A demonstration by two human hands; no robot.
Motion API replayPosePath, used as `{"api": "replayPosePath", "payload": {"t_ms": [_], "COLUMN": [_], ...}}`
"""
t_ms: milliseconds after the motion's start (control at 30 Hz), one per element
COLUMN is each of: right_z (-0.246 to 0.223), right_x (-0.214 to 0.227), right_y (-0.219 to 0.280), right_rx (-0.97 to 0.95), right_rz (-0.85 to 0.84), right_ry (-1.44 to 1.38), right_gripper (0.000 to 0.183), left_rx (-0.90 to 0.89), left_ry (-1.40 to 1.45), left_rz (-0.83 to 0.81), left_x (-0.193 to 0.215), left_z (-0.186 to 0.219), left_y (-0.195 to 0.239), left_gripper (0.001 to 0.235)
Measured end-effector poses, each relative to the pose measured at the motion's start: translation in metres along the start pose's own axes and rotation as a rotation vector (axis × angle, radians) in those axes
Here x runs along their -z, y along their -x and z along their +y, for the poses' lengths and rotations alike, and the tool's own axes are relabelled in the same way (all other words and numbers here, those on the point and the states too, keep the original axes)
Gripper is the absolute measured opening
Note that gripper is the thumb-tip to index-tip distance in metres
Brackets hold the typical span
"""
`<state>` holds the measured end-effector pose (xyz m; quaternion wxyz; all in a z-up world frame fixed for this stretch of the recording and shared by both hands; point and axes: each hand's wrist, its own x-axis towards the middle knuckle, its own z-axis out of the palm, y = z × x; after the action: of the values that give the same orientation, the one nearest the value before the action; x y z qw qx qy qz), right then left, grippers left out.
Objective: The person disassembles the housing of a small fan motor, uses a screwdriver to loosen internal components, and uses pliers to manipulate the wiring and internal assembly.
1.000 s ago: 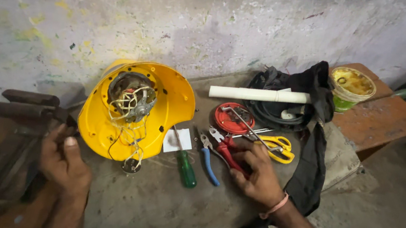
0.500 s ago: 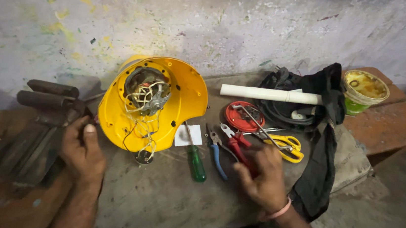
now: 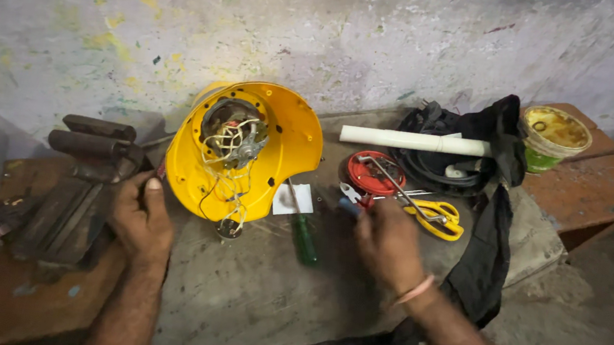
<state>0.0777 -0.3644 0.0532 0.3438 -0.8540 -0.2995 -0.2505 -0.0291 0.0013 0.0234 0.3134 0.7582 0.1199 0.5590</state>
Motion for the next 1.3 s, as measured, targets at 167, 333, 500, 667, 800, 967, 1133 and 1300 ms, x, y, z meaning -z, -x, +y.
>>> {"api": "replayPosePath", "payload": {"t_ms": [167, 333, 500, 667, 800, 967, 1133, 1300], "right_z": [0.005, 0.002, 0.007, 0.007, -0.005, -0.010, -0.005, -0.001], "right_x": [0.051, 0.054, 0.042, 0.040, 0.036, 0.016, -0.005, -0.012], "right_y": [-0.028, -0.011, 0.012, 0.013, 0.011, -0.014, -0.041, -0.050], "right_rx": [0.074, 0.136, 0.198, 0.143, 0.133, 0.280, 0.324, 0.283], "right_rz": [0.000, 0.017, 0.042, -0.037, 0.002, -0.069, -0.320, -0.436], "right_ry": [0.012, 0.162, 0.218, 0.304, 0.291, 0.198, 0.241, 0.335], "right_gripper": [0.013, 0.018, 0.018, 0.020, 0.024, 0.027, 0.022, 0.023], "left_rx": [0.079, 0.069, 0.053, 0.052, 0.077, 0.052, 0.085, 0.126], "left_ry": [0.067, 0.068, 0.104, 0.052, 0.055, 0.047, 0.083, 0.086], "left_rz": [0.003, 0.020, 0.000, 0.006, 0.006, 0.029, 0.036, 0.039], "left_x": [-0.005, -0.006, -0.005, -0.004, -0.003, -0.005, -0.004, -0.004], "left_z": [-0.005, -0.007, -0.007, -0.002, -0.004, -0.006, -0.008, -0.009], "left_y": [0.000, -0.001, -0.001, -0.002, 0.000, -0.001, -0.001, 0.000], "left_gripper": [0.024, 0.024, 0.023, 0.022, 0.022, 0.021, 0.022, 0.022]}}
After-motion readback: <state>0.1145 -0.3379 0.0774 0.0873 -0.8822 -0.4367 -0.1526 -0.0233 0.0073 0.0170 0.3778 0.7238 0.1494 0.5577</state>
